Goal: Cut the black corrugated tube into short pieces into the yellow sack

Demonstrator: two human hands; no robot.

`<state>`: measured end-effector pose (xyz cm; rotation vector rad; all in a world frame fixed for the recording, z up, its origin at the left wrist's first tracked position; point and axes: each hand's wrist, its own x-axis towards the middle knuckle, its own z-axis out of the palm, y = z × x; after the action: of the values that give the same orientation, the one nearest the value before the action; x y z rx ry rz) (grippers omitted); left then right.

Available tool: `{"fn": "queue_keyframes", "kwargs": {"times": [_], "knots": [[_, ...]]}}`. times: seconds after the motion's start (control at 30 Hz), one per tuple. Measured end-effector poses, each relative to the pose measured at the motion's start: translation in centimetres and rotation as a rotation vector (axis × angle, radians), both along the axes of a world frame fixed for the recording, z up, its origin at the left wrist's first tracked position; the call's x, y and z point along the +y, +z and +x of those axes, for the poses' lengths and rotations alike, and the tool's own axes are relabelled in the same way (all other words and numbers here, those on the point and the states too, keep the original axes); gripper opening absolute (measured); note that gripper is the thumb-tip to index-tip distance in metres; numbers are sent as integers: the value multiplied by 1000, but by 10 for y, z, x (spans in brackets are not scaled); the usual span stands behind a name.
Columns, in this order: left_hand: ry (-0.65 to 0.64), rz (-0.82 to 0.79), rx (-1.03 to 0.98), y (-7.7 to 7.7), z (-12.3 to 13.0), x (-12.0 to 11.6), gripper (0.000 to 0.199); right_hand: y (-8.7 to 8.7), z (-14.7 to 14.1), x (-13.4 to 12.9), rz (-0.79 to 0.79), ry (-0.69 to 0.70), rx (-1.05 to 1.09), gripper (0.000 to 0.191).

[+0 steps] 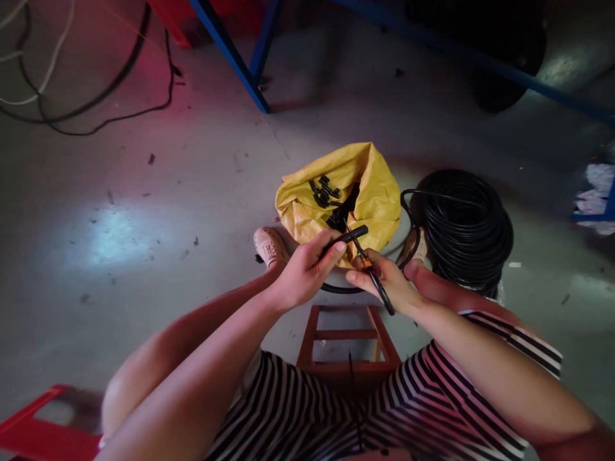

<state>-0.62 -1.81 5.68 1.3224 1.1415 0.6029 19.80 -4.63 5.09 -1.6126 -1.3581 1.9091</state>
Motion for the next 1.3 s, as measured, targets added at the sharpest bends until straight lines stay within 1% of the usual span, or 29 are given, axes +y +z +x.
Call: {"fn": "queue_keyframes", "kwargs": {"times": [0.23, 0.37, 0.5, 0.63, 0.73, 0.8, 0.87, 1.0, 1.1, 1.2, 1.3], "knots": [[19, -48, -25, 3, 2, -1, 32, -3, 0, -1, 5, 6, 6, 39], [2, -33, -31, 3, 1, 0, 31, -2, 0, -1, 1, 9, 19, 38], [-67, -13, 8, 2, -2, 2, 30, 2, 2, 3, -23, 47, 12, 39], [-172, -13, 46, 3, -3, 3, 26, 6, 6, 9, 7, 168, 7, 39], [-242, -13, 75, 4, -4, 4, 27, 7, 7, 14, 22, 232, 15, 45], [-274, -14, 93, 5, -5, 5, 28, 7, 7, 15, 8, 241, -6, 48], [-293, -2, 104, 5, -6, 6, 28, 6, 6, 14, 6, 226, -20, 47], [-288, 2, 102, 1, -11, 8, 30, -3, 5, 9, 55, 180, 3, 39], [-262, -17, 62, -3, -14, 8, 30, -13, 4, 7, 62, 130, -44, 41], [-187, -73, 14, -6, -13, 7, 31, -20, 3, 7, 19, 83, -43, 46], [-101, -128, -45, -10, -10, 6, 33, -23, 2, 8, -32, 52, -25, 51]]}}
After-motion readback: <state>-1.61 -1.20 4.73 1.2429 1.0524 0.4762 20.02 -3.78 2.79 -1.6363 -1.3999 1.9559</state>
